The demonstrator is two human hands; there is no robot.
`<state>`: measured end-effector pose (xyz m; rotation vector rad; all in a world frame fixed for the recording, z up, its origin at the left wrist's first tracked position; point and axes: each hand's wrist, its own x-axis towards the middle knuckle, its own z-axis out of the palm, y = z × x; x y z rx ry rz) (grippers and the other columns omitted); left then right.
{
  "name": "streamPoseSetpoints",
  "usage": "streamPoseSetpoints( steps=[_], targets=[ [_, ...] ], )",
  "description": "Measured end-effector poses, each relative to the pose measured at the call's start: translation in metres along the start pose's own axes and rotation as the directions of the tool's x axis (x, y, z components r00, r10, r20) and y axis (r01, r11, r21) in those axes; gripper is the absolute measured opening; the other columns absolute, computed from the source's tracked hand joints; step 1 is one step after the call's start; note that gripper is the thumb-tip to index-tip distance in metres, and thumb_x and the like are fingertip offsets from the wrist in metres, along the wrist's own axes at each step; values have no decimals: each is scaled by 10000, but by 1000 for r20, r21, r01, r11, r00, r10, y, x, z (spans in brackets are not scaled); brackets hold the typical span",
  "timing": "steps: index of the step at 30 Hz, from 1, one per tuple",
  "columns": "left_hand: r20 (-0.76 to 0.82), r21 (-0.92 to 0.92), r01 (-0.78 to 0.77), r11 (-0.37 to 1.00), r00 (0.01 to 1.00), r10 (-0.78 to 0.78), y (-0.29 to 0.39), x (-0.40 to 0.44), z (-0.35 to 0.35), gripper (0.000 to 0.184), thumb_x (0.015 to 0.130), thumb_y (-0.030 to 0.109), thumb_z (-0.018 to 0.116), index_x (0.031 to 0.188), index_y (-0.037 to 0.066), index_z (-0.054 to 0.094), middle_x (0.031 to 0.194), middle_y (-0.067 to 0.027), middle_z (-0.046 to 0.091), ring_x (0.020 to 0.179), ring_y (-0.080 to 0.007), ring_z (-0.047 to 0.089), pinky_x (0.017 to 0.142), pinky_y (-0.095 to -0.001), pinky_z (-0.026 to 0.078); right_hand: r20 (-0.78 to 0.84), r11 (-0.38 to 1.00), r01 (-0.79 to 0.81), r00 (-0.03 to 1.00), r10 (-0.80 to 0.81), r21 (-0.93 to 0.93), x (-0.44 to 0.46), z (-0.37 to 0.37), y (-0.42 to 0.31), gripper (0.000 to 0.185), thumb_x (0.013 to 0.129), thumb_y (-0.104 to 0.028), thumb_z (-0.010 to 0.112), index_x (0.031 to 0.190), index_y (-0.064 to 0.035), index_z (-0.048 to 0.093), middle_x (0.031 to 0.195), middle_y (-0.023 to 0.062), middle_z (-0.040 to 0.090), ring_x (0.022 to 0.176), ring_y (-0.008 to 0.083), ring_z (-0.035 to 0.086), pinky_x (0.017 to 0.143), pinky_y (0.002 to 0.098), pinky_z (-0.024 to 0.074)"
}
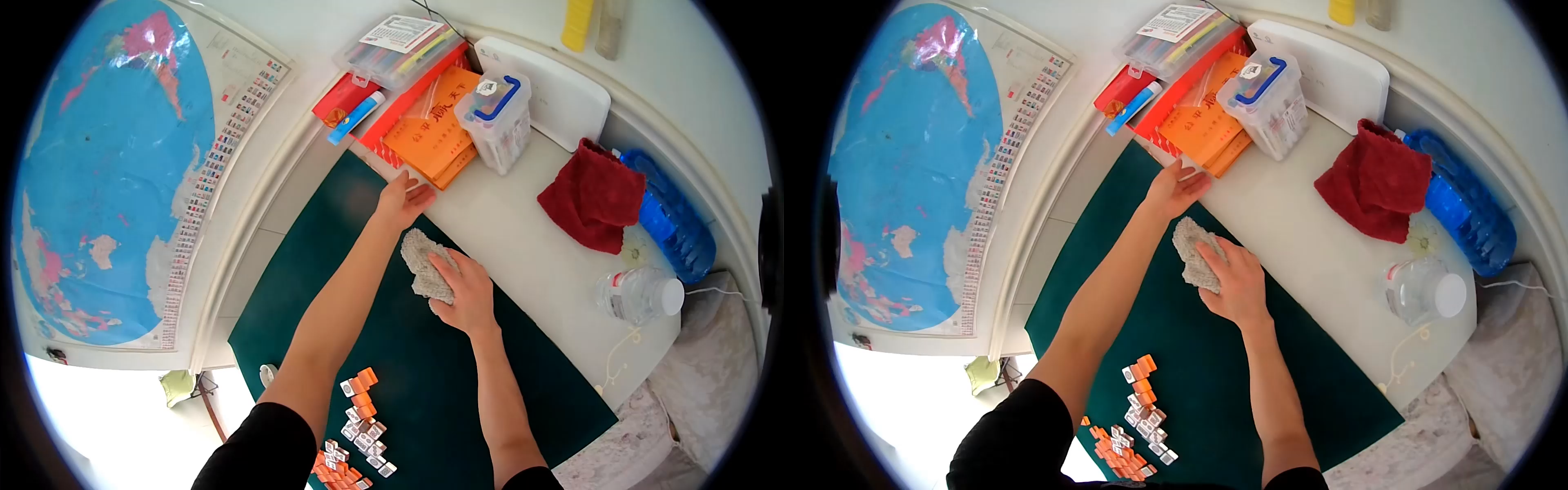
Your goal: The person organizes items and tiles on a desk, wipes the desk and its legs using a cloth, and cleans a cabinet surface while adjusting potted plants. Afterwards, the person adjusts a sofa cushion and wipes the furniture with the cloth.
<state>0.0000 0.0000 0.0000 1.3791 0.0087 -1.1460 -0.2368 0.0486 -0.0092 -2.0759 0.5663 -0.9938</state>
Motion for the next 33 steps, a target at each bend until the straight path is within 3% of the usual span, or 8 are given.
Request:
streamPoseSetpoints(
  steps=[2, 5, 8, 11, 17, 23, 26, 33],
  targets=[
    [3, -60, -27, 998, 1000, 28, 4, 0, 19, 958, 862, 705, 490, 1375, -81, 295, 1382, -227, 344, 1288, -339, 378, 1075, -479, 371, -5, 1000, 16, 1000, -16, -9, 2, -2, -5, 732, 555, -130, 765, 1260, -169, 574, 1214, 144, 560, 1012, 335, 582, 854, 437, 486],
    [-157, -331, 59, 942, 981, -117, 30, 1, 30, 954, 844, 716, 511, 1372, -57, 324, 1348, -205, 376, 1258, -331, 394, 1068, -494, 342, -22, 999, 6, 1000, -5, 36, 9, 10, -9, 721, 555, -127, 764, 1251, -166, 580, 1206, 144, 564, 1011, 334, 582, 852, 436, 487],
    [-194, -382, 12, 924, 977, -92, 38, -24, 49, 919, 819, 697, 572, 1379, 0, 360, 1309, -177, 402, 1245, -308, 398, 1070, -500, 297, -28, 999, 3, 1000, -2, 41, 8, 12, -11, 723, 555, -129, 765, 1253, -166, 580, 1207, 146, 561, 1017, 335, 580, 854, 437, 486],
    [-282, -198, -95, 976, 959, 36, 31, -20, 56, 866, 788, 662, 640, 1363, 60, 404, 1279, -149, 431, 1241, -281, 400, 1075, -505, 261, -22, 999, 3, 1000, -2, 32, 8, 15, -10, 734, 551, -128, 769, 1259, -169, 578, 1209, 146, 560, 1026, 334, 578, 860, 437, 486],
    [-190, -191, -69, 979, 981, 32, 35, -16, 47, 767, 734, 541, 752, 1287, 101, 456, 1308, -118, 435, 1236, -275, 409, 1058, -495, 277, -12, 1000, -7, 1000, 7, 12, 8, 14, -9, 751, 544, -124, 774, 1267, -176, 579, 1212, 145, 559, 1037, 336, 577, 871, 437, 485],
    [-162, -397, 39, 917, 980, -112, 38, -22, 46, 740, 733, 481, 765, 1284, 109, 440, 1307, -105, 411, 1205, -269, 417, 1041, -519, 283, -14, 1000, -17, 1000, 17, 23, 7, 15, -8, 737, 543, -129, 770, 1256, -177, 591, 1210, 149, 561, 1025, 341, 578, 867, 433, 487],
    [-214, -405, -38, 913, 975, -54, 30, -31, 47, 776, 713, 407, 805, 1288, 66, 412, 1238, -124, 411, 1185, -274, 409, 1036, -511, 315, -29, 999, -12, 1000, 12, 33, 7, 17, -7, 725, 545, -131, 766, 1249, -175, 597, 1208, 149, 561, 1015, 343, 581, 860, 432, 490],
    [-135, -546, 23, 838, 984, -115, 29, -23, 29, 790, 708, 289, 835, 1271, -25, 379, 1170, -164, 409, 1116, -279, 423, 981, -435, 405, -39, 999, -9, 999, 10, 37, 8, 16, -8, 715, 549, -130, 755, 1245, -176, 601, 1200, 150, 567, 1008, 341, 587, 853, 431, 496]
  ],
)
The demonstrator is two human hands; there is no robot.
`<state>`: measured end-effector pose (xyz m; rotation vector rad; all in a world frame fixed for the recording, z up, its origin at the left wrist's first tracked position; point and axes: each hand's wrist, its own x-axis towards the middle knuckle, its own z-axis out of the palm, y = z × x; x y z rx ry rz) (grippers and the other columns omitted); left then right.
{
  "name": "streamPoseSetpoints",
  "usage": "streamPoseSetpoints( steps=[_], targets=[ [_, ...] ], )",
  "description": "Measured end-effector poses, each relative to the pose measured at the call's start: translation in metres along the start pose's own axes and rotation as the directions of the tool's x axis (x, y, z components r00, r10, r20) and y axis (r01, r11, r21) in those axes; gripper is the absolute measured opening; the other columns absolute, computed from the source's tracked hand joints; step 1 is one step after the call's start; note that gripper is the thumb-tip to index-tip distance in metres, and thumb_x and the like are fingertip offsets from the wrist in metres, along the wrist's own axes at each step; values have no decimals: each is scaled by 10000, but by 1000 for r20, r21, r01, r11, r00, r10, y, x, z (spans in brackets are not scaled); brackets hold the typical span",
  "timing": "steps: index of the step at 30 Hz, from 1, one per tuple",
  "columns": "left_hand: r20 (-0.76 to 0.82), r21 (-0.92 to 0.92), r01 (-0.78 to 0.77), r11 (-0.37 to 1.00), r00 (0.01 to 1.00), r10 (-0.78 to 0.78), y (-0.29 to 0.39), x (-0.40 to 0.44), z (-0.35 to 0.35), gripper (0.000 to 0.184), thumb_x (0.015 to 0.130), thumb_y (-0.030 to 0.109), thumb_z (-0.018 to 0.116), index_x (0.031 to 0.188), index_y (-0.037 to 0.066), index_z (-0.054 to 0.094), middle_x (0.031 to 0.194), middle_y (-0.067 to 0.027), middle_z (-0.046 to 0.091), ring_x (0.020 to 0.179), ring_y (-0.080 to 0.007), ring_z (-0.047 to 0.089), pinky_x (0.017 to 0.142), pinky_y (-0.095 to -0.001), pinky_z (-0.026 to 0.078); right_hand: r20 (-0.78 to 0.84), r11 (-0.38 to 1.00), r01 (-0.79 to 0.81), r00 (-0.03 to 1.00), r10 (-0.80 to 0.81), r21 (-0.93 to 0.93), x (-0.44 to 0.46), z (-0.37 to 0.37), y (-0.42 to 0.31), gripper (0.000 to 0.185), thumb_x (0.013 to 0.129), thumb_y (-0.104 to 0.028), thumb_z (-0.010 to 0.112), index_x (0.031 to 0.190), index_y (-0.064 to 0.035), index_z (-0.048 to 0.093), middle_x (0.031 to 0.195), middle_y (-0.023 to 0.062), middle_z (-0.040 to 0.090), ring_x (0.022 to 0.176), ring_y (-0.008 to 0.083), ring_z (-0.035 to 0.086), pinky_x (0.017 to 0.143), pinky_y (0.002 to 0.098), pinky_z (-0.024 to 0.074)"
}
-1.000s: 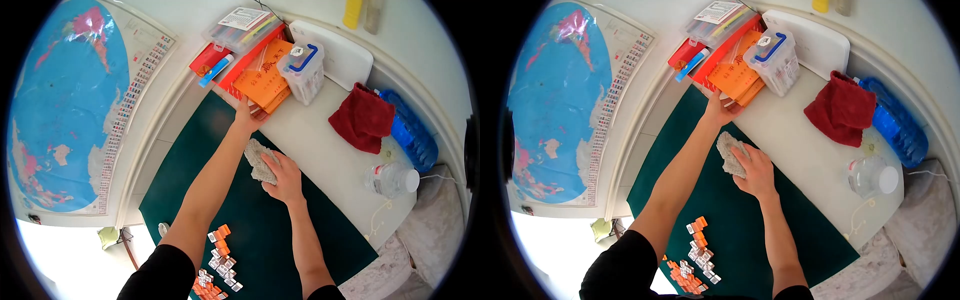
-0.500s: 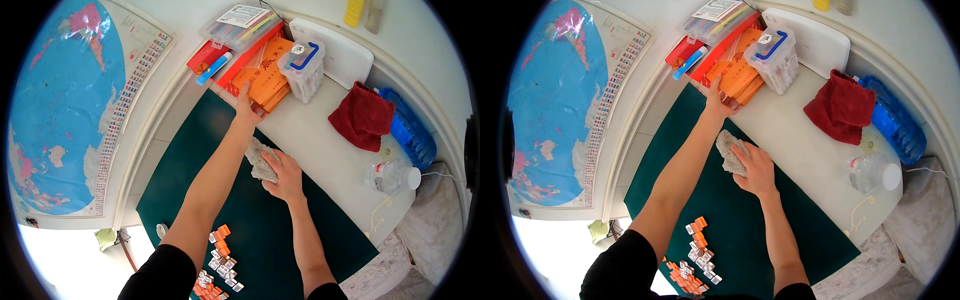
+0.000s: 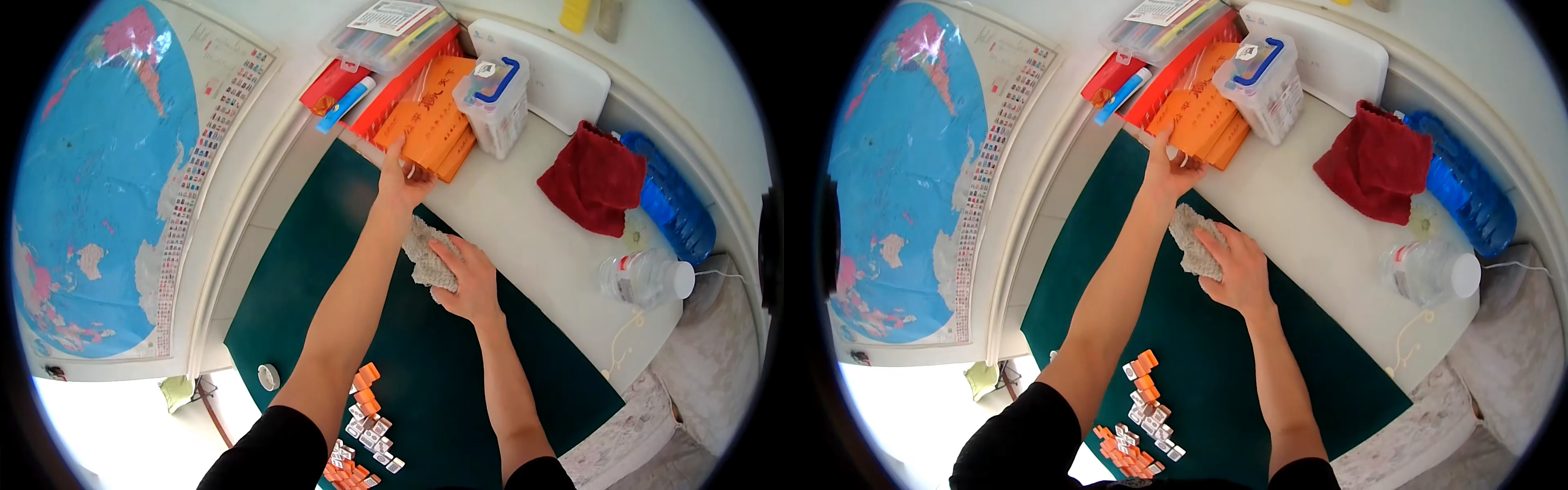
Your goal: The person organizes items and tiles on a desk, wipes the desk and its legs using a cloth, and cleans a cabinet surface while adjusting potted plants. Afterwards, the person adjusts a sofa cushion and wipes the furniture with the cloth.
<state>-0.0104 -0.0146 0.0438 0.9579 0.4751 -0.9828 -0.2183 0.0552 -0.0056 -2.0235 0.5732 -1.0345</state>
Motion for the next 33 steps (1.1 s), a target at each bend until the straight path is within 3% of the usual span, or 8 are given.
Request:
streamPoseSetpoints(
  steps=[5, 8, 11, 17, 20, 23, 29, 33],
  targets=[
    [12, 102, -40, 994, 999, 39, 14, -10, 7, 781, 727, 307, 825, 1280, -32, 390, 1166, -170, 416, 1104, -283, 438, 967, -435, 412, 10, 1000, -20, 1000, 20, 2, 0, 1, -1, 693, 558, -134, 742, 1238, -177, 611, 1202, 153, 570, 1000, 346, 593, 857, 431, 497],
    [21, 168, -69, 983, 998, 66, 15, -14, -5, 681, 756, 350, 791, 1219, -9, 443, 1161, -153, 430, 1090, -273, 450, 910, -443, 429, -4, 1000, -3, 1000, 3, 12, 0, 2, 1, 682, 562, -135, 736, 1232, -169, 617, 1205, 158, 569, 1003, 348, 594, 854, 430, 497],
    [1, 116, -31, 993, 1000, 32, 19, -36, -22, 623, 773, 346, 773, 1208, 18, 471, 1159, -137, 453, 1102, -272, 451, 908, -447, 421, -15, 1000, 3, 1000, -3, 23, 0, 3, 1, 678, 561, -133, 729, 1229, -159, 617, 1202, 162, 571, 1002, 350, 594, 848, 431, 497],
    [35, 388, -87, 917, 996, 80, 11, -41, -30, 732, 761, 448, 737, 1252, -6, 438, 1192, -176, 477, 1167, -303, 414, 1024, -488, 334, -36, 999, 9, 999, -8, 38, 0, 5, 3, 675, 563, -130, 719, 1229, -152, 616, 1185, 166, 575, 998, 355, 590, 849, 433, 494],
    [42, 401, -131, 907, 991, 124, 8, -36, -28, 760, 754, 480, 714, 1287, 18, 430, 1260, -195, 448, 1213, -348, 383, 1068, -556, 250, -28, 1000, 0, 1000, 1, 27, 0, 2, 0, 684, 558, -129, 727, 1233, -153, 613, 1183, 169, 575, 1008, 358, 586, 858, 434, 490],
    [27, 254, -85, 963, 996, 81, 9, -49, -14, 818, 732, 516, 714, 1325, 38, 416, 1311, -204, 400, 1260, -381, 340, 1076, -618, 193, -32, 999, 2, 999, -1, 34, -1, 3, 1, 694, 553, -129, 737, 1234, -155, 610, 1187, 166, 574, 1011, 357, 583, 862, 434, 488],
    [197, 304, -289, 908, 951, 237, 4, -39, -7, 839, 720, 536, 699, 1345, 55, 414, 1353, -200, 342, 1295, -389, 302, 1051, -675, 177, -30, 1000, 2, 1000, -2, 12, -2, 5, 3, 707, 552, -133, 749, 1243, -160, 601, 1196, 160, 572, 1015, 355, 583, 861, 435, 489],
    [195, 382, -399, 834, 917, 349, 6, -38, -2, 809, 725, 533, 690, 1323, 52, 434, 1330, -191, 351, 1278, -374, 322, 1041, -671, 207, -4, 1000, -13, 1000, 13, 15, -1, 2, 1, 716, 550, -137, 757, 1248, -164, 599, 1200, 160, 572, 1023, 356, 582, 870, 435, 487]
  ],
)
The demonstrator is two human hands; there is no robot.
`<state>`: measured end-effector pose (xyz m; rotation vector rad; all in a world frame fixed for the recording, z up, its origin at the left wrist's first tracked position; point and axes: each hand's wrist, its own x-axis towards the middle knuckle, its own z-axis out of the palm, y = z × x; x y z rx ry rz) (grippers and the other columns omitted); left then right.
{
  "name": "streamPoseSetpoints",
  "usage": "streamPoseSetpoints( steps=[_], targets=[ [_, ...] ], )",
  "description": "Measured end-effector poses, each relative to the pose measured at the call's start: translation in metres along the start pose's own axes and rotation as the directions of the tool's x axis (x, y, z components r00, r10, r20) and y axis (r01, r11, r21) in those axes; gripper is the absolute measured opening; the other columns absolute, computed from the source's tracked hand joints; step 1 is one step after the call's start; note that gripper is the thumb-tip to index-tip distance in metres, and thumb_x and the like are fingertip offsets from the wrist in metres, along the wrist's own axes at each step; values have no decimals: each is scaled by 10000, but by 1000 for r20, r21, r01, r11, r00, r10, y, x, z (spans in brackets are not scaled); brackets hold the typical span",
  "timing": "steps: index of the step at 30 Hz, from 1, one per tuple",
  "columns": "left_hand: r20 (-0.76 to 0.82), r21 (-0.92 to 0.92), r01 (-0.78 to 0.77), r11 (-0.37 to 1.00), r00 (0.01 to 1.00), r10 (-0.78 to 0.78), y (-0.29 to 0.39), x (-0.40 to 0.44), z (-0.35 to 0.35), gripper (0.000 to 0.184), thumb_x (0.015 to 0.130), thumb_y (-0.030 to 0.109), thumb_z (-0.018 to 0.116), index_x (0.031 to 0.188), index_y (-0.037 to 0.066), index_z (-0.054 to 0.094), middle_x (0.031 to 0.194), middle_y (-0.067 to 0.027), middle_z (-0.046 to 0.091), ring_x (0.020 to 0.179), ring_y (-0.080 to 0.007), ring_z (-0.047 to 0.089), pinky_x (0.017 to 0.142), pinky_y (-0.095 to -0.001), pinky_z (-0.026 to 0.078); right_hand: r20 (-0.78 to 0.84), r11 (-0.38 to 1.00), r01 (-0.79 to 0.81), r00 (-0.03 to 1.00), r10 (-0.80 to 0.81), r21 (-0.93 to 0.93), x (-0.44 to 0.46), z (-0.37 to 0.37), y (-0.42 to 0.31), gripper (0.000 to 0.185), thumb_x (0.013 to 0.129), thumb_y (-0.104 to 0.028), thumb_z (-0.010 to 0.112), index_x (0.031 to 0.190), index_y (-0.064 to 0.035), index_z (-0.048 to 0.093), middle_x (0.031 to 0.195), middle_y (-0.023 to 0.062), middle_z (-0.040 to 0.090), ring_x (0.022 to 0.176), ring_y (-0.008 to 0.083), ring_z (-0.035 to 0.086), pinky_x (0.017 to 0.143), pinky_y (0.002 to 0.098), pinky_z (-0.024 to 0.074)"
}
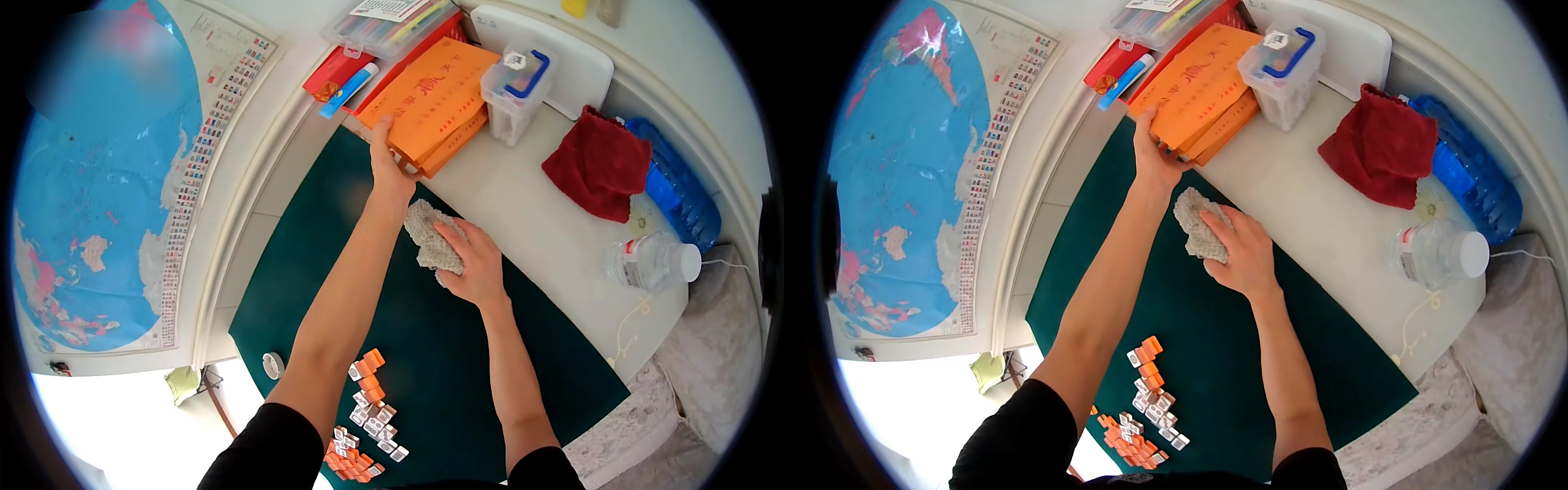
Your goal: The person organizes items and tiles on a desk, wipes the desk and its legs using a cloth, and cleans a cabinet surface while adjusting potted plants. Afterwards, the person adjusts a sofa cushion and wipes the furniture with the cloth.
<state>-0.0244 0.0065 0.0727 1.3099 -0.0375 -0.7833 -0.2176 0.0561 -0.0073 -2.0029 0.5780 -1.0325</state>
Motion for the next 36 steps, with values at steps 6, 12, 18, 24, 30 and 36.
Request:
streamPoseSetpoints(
  steps=[6, 12, 18, 24, 30, 36],
  targets=[
    [-85, -32, 85, 996, 992, -88, -5, -5, -10, 769, 724, 519, 690, 1297, 59, 464, 1316, -181, 364, 1265, -352, 344, 1018, -659, 251, -8, 1000, -2, 1000, 2, 15, 0, 1, 1, 719, 554, -138, 754, 1255, -172, 599, 1204, 164, 572, 1031, 356, 582, 882, 436, 484],
    [29, -29, 84, 996, 996, -84, 10, -17, -46, 619, 773, 464, 624, 1316, 197, 491, 1362, -70, 496, 1246, -303, 445, 1019, -624, 236, -1, 999, -14, 1000, 14, 35, -2, 2, 2, 705, 559, -144, 753, 1248, -174, 609, 1206, 178, 575, 1039, 363, 579, 891, 438, 479],
    [-145, -30, 78, 997, 986, -81, 26, -31, -88, 548, 787, 415, 616, 1273, 182, 516, 1293, -64, 542, 1200, -270, 484, 972, -555, 293, 5, 999, -38, 999, 38, 20, 1, -1, -1, 692, 555, -133, 756, 1233, -166, 623, 1199, 181, 582, 1040, 364, 583, 903, 433, 476],
    [-244, -106, 8, 994, 969, -34, 45, -33, -156, 508, 805, 359, 621, 1243, 115, 537, 1235, -77, 581, 1121, -281, 546, 920, -493, 412, 13, 998, -41, 999, 41, 48, 1, 0, -1, 694, 550, -128, 757, 1231, -167, 626, 1211, 183, 579, 1043, 365, 589, 897, 426, 487],
    [-272, -179, 0, 984, 961, -50, 47, -28, -220, 516, 807, 361, 602, 1268, 141, 527, 1270, -82, 560, 1173, -303, 511, 967, -536, 378, 18, 998, -52, 999, 51, 24, 2, -1, -3, 693, 552, -124, 747, 1233, -172, 626, 1211, 181, 578, 1050, 361, 589, 897, 430, 488],
    [-311, -173, -71, 982, 950, 14, 66, 17, -239, 531, 821, 390, 571, 1303, 177, 502, 1352, -91, 493, 1237, -339, 436, 1005, -622, 275, 4, 998, -53, 999, 52, 37, 4, 1, -4, 682, 551, -118, 723, 1225, -170, 632, 1199, 177, 592, 1040, 356, 598, 896, 418, 490]
  ],
)
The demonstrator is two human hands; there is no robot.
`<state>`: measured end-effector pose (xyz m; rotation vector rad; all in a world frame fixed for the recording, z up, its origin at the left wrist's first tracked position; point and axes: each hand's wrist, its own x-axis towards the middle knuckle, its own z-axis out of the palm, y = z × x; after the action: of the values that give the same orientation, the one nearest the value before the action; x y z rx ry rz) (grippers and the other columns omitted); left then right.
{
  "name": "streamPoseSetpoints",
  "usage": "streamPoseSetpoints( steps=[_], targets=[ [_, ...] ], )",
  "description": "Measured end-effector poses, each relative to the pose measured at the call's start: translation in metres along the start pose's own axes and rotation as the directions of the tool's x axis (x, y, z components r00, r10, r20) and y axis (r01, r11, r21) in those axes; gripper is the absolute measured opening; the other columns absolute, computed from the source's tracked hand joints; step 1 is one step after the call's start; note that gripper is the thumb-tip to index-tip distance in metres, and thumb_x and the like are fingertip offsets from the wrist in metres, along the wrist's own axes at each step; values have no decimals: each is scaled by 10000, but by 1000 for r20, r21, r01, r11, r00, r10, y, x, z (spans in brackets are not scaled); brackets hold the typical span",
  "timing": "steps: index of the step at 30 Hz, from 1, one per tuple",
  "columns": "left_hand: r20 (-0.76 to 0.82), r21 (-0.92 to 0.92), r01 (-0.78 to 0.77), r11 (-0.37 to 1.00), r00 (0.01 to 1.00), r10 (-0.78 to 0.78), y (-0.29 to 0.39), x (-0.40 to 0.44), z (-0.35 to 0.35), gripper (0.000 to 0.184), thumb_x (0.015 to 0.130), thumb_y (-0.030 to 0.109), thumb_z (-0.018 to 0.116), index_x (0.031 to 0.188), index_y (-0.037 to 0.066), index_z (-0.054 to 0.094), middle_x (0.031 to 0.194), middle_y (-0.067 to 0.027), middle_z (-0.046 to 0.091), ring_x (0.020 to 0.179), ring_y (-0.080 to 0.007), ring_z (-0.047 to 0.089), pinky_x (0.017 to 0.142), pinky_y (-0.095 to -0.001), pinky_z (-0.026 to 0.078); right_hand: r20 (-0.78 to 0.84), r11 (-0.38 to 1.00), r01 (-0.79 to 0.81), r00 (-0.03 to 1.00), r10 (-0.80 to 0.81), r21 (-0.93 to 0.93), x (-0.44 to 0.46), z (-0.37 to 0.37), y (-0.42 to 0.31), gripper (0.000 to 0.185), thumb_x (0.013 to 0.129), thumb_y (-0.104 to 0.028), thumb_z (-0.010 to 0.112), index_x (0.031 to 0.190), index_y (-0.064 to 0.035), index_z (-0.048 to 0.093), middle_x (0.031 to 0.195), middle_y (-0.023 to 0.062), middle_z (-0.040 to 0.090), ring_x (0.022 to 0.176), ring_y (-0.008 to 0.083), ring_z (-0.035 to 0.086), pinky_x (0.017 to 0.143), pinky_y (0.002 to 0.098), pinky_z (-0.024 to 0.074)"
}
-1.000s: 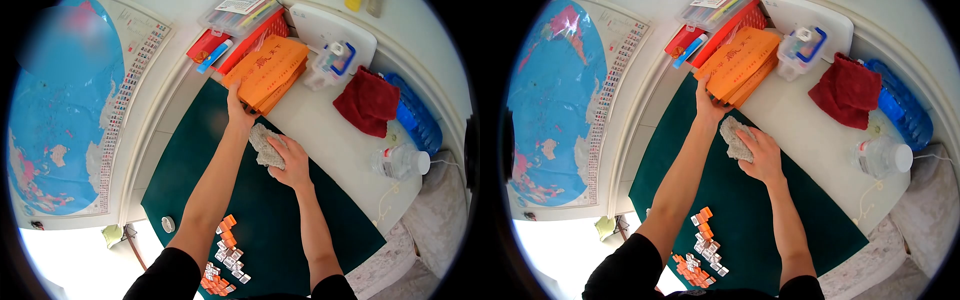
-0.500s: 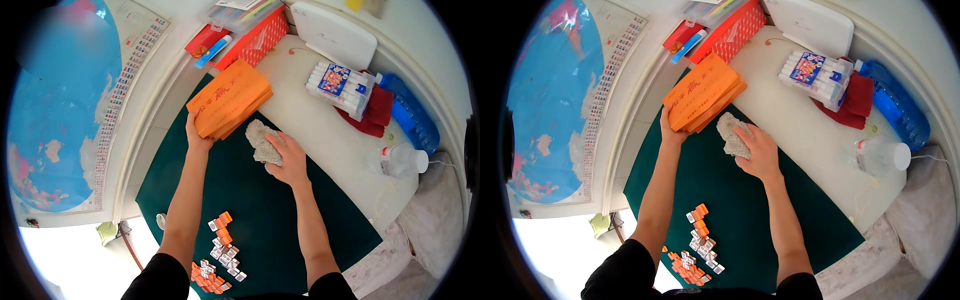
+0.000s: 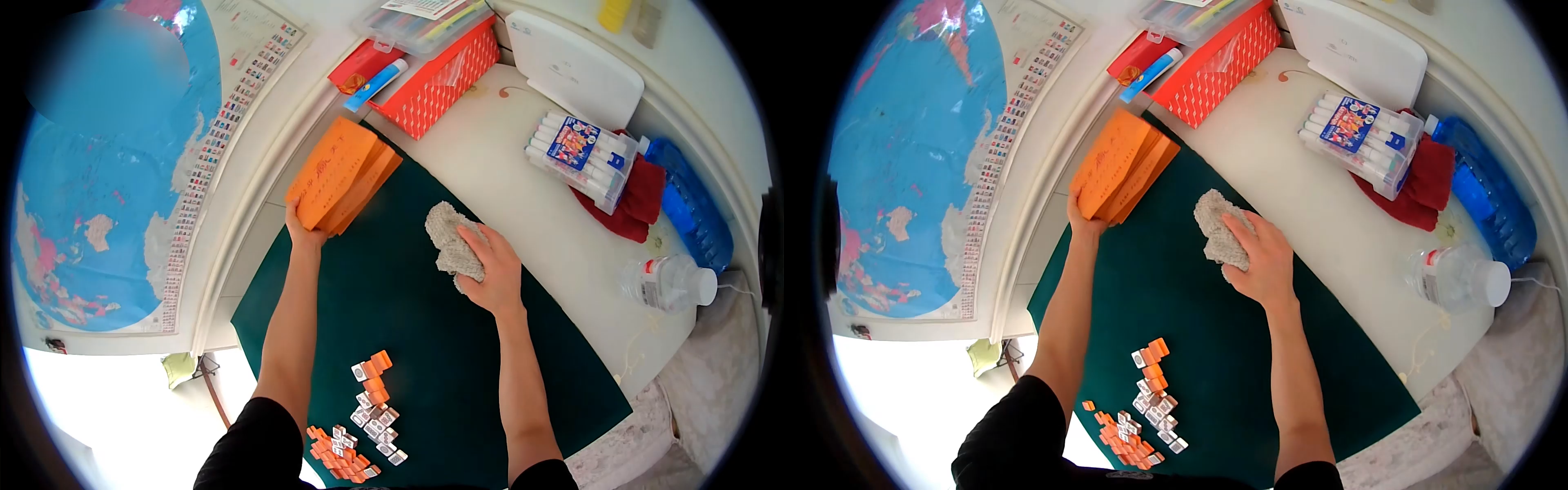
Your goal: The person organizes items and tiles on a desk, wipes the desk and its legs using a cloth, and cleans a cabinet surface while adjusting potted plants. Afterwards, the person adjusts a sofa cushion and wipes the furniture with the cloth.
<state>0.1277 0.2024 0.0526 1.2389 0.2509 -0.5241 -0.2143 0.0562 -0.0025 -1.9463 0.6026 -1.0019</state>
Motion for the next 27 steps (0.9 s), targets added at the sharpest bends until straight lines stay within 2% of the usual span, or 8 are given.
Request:
streamPoseSetpoints(
  steps=[9, 13, 17, 18, 19, 21, 25, 27],
  targets=[
    [56, -5, -61, 998, 997, 62, 7, 46, 42, 534, 879, 391, 558, 1338, 132, 471, 1373, -114, 482, 1242, -355, 447, 1021, -651, 258, -41, 1000, 29, 999, -29, -7, -3, 4, 5, 656, 553, -125, 716, 1204, -160, 647, 1180, 169, 600, 1018, 347, 604, 884, 418, 491],
    [89, -6, -75, 997, 993, 75, 20, 83, 25, 486, 942, 298, 529, 1351, 46, 454, 1346, -132, 507, 1228, -340, 490, 1040, -537, 372, -38, 999, 33, 999, -33, -3, -3, 5, 6, 645, 558, -143, 728, 1199, -161, 650, 1182, 157, 603, 1018, 339, 600, 887, 417, 484],
    [69, 250, -115, 961, 992, 101, 34, 81, 16, 452, 948, 265, 546, 1324, 26, 466, 1280, -127, 534, 1150, -295, 528, 979, -455, 432, -30, 1000, 31, 999, -31, -5, -4, 2, 6, 646, 566, -145, 733, 1206, -163, 644, 1182, 145, 604, 1028, 326, 597, 883, 418, 481],
    [2, 370, -259, 892, 960, 278, 29, 75, 17, 420, 946, 230, 549, 1301, 19, 474, 1228, -124, 541, 1104, -272, 534, 954, -422, 441, -32, 999, 34, 999, -34, -7, -3, 2, 5, 649, 567, -145, 734, 1208, -164, 642, 1183, 144, 604, 1027, 323, 597, 881, 418, 481],
    [-38, 494, -380, 782, 889, 456, 28, 64, 15, 389, 943, 196, 551, 1279, 12, 482, 1175, -121, 548, 1059, -248, 541, 930, -389, 449, -35, 999, 36, 999, -37, -6, -4, 2, 4, 651, 567, -145, 735, 1211, -164, 640, 1184, 142, 603, 1026, 320, 597, 879, 417, 480],
    [192, 578, -769, 274, 455, 870, -6, -16, 56, 361, 909, 115, 576, 1245, 12, 495, 1095, -105, 542, 999, -214, 536, 883, -348, 458, -49, 998, 54, 997, -55, -26, -3, 2, 5, 655, 568, -145, 737, 1214, -166, 633, 1184, 136, 599, 1014, 314, 596, 867, 407, 481],
    [869, 420, -908, -5, 400, 290, -100, -134, 154, 443, 821, 41, 677, 1243, 53, 544, 1236, -113, 553, 1111, -238, 548, 964, -354, 434, -44, 998, 50, 998, -52, -45, -6, 2, 5, 617, 566, -150, 732, 1176, -124, 650, 1149, 129, 619, 1004, 311, 607, 859, 405, 493],
    [997, -4, -1000, -10, -5, 79, -149, -157, 206, 658, 755, 54, 707, 1369, 117, 478, 1402, -191, 415, 1287, -365, 412, 1048, -419, 384, -43, 997, 67, 997, -69, -45, -8, 5, 10, 591, 586, -168, 731, 1168, -104, 656, 1120, 122, 638, 998, 310, 617, 859, 409, 499]
  ],
)
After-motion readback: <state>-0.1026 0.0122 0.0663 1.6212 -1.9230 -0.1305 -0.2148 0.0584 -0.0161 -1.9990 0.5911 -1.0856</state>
